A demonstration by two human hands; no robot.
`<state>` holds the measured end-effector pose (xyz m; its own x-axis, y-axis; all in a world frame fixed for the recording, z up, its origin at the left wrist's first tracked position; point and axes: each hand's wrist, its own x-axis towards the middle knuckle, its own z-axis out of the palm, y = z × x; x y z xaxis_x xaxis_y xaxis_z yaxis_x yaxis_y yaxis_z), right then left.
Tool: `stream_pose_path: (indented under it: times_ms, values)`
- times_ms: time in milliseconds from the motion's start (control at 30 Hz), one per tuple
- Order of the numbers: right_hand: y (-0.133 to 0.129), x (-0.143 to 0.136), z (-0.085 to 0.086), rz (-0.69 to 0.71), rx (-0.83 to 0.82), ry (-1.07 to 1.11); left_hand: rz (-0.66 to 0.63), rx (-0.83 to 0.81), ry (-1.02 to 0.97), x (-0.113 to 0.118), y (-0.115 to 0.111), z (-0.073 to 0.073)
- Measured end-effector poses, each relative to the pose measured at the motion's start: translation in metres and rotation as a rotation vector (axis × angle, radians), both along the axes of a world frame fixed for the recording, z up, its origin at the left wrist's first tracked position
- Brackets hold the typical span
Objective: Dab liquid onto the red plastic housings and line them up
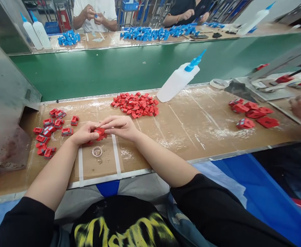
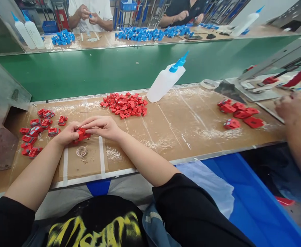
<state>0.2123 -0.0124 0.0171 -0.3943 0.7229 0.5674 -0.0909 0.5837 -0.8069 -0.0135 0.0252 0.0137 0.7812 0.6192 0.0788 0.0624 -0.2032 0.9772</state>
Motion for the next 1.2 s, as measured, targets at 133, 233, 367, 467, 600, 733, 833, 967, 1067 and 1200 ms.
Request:
stream_pose_path:
  times_ms: [133, 233, 367, 467, 600, 733, 833, 967, 1067, 1200]
  values:
    - [0.002, -0.001, -0.001, -0.101, 0.127, -0.115, 0.098, -0.034, 0.016, -0.001, 0.0, 0.0]
    - [0.003, 0.0, 0.001, -0.165, 0.256, -0.256, 0.151, -0.067, 0.034, 0.0, 0.004, -0.002]
    - [0.005, -0.001, 0.004, -0.278, 0.387, -0.403, 0.201, -0.02, 0.035, 0.003, 0.01, -0.001]
    - [0.007, -0.002, 0.003, -0.323, 0.492, -0.496, 0.185, 0.042, 0.029, 0.006, 0.012, 0.002]
    - [0.011, -0.002, -0.002, -0.368, 0.561, -0.535, 0.176, 0.049, 0.027, 0.008, 0.012, 0.003]
    - [0.014, -0.002, -0.007, -0.383, 0.631, -0.559, 0.162, -0.002, 0.034, 0.009, 0.012, 0.0]
    - [0.015, -0.005, -0.008, -0.393, 0.653, -0.599, 0.158, -0.053, 0.046, 0.009, 0.013, -0.003]
    - [0.014, -0.01, -0.006, -0.416, 0.587, -0.517, 0.22, -0.021, -0.011, 0.009, 0.013, -0.002]
    - [0.012, -0.008, -0.002, -0.389, 0.449, -0.354, 0.396, 0.233, -0.071, 0.008, 0.011, 0.007]
    - [0.013, -0.001, 0.002, -0.184, -0.07, -0.105, 0.502, 0.645, -0.009, 0.004, 0.004, 0.02]
